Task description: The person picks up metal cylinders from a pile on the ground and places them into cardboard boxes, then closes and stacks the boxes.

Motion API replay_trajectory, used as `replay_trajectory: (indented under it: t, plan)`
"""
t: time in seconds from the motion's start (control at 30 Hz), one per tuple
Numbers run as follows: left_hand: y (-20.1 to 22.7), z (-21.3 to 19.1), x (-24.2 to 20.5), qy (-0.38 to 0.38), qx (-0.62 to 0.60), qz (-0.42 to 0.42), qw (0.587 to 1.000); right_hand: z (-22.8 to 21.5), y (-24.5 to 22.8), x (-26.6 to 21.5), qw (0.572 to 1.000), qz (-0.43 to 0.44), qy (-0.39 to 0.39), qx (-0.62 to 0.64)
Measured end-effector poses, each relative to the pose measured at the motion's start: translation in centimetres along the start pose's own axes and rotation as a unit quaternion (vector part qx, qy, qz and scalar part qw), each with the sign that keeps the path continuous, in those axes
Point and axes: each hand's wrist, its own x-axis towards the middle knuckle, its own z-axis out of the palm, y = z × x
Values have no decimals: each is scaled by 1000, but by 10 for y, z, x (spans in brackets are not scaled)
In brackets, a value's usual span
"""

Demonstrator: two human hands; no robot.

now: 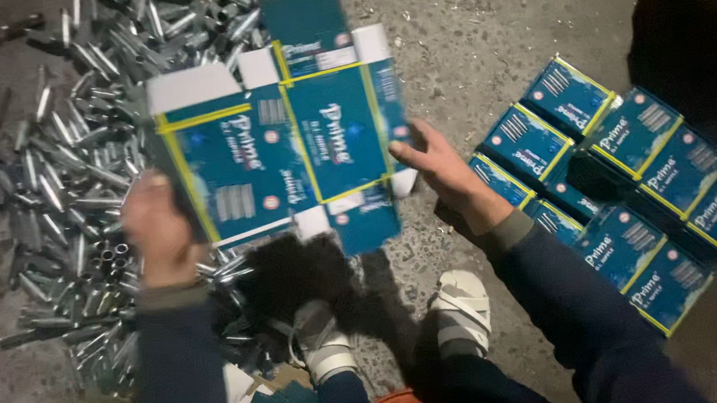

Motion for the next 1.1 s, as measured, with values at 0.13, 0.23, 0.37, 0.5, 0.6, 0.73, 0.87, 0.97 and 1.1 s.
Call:
replay_trajectory:
  t: [0.13, 0.23, 0.37, 0.5, 0.6, 0.73, 0.87, 0.97, 1.1]
  plan:
    - [-90, 91, 1, -34, -56, -29, 997, 14, -52, -23, 996, 3, 86, 2]
    - [-66, 125, -29, -36, -66, 5, 997, -28, -8, -15, 995, -60, 77, -36]
    - [-18, 177, -76, -203, -258, 105, 939, -47, 34, -11, 972, -165, 46, -164]
    - [68, 167, -113, -315, -489, -70, 810, 48, -23, -43, 932, -191, -12, -309]
    - [56, 176, -121, -348, -504, -21, 790, 71, -25, -47, 887, -282, -56, -361]
    - [28, 183, -137, -385, -611, -101, 684, 53, -6, -34, 934, -146, -96, -312]
    - [55, 179, -184, -441, -684, -245, 527, 19, 63, 2, 999, -36, -25, -1]
    - [-27, 305, -140, -552, -363, -75, 747, 15, 84, 4, 987, -15, -56, 152]
    - [-171, 304, -162, -519, 228, 185, 803, 28, 56, -1, 978, -57, -95, -177]
